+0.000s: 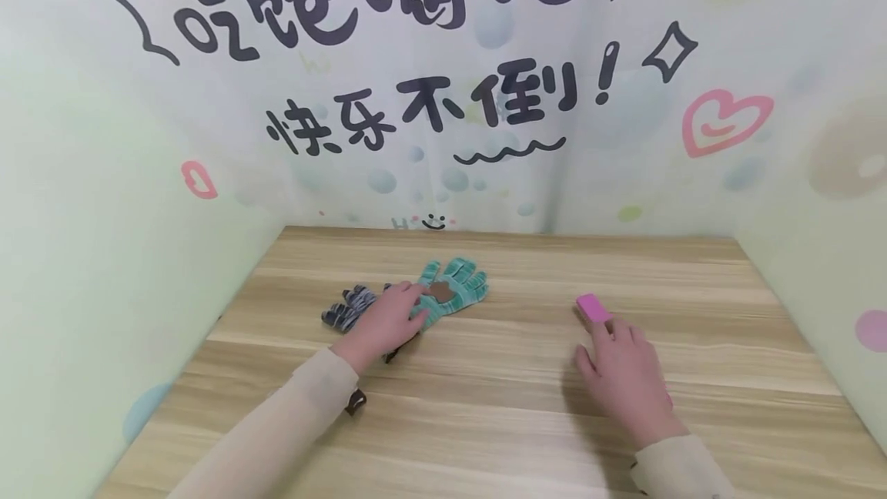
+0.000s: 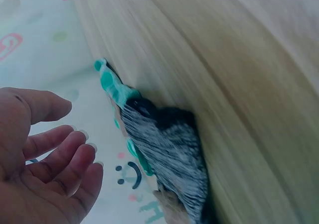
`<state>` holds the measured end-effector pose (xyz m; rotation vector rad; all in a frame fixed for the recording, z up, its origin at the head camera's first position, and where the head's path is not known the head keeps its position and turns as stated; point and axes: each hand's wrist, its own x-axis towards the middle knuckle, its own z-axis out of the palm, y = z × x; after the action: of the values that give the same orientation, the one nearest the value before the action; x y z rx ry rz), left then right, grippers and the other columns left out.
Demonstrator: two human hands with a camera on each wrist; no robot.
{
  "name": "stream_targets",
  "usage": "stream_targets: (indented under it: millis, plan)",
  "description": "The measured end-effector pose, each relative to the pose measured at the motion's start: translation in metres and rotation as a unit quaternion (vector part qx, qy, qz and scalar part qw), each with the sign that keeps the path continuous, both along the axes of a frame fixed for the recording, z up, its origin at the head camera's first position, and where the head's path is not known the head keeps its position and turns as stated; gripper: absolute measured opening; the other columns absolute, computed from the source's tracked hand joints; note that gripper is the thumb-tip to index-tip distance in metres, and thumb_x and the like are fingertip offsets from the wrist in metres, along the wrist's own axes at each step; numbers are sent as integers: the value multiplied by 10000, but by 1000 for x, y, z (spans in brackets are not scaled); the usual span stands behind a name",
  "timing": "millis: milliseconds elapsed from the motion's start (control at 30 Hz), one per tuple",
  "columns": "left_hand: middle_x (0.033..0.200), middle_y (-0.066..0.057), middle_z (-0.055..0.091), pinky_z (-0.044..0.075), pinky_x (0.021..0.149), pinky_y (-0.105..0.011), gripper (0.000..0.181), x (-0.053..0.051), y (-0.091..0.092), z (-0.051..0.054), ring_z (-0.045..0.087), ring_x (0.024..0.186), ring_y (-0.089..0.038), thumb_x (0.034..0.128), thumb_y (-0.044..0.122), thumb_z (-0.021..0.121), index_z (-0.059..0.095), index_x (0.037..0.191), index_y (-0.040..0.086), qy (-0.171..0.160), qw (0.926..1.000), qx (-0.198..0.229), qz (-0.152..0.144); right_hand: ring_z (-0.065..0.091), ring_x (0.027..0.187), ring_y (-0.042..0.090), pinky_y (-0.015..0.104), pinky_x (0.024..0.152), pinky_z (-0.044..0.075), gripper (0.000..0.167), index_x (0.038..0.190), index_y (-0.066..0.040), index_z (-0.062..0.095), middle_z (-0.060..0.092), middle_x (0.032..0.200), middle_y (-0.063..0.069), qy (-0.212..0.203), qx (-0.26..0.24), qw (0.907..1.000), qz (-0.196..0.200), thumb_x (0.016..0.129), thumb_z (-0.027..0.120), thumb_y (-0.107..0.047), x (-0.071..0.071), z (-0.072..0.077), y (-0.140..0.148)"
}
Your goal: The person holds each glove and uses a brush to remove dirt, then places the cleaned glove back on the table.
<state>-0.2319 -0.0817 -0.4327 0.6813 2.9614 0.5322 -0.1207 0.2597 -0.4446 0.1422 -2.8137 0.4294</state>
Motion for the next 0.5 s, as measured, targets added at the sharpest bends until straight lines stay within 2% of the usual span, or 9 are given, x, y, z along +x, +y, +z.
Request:
stream_targets:
  millis: [167,367,500]
  plan:
    - [1325,-122,629,539,1031,-441,371,-6,-3,-5,605,1234,-300,1037,247,566,583,1364,74,-22,10000,24,54,582,936,491,631,773,493,378,1142,58,614,609,1103,351,8,42,10000,-88,913,693,-232,-1,-1,13]
    - [1282,-132,632,552,996,-431,343,-12,-4,-9,613,1192,-286,1033,233,565,594,1329,63,-83,9996,227,123,544,995,532,664,836,464,440,1198,100,589,576,1149,389,-153,57,9997,-185,919,681,-227,-1,-4,24]
    - [1289,-141,623,545,1006,-439,350,-15,-5,-10,600,1205,-291,1033,233,561,593,1332,53,-211,9987,385,249,526,999,544,671,846,448,434,1201,95,588,570,1145,383,-305,-109,9991,-276,934,667,-238,-1,-6,27]
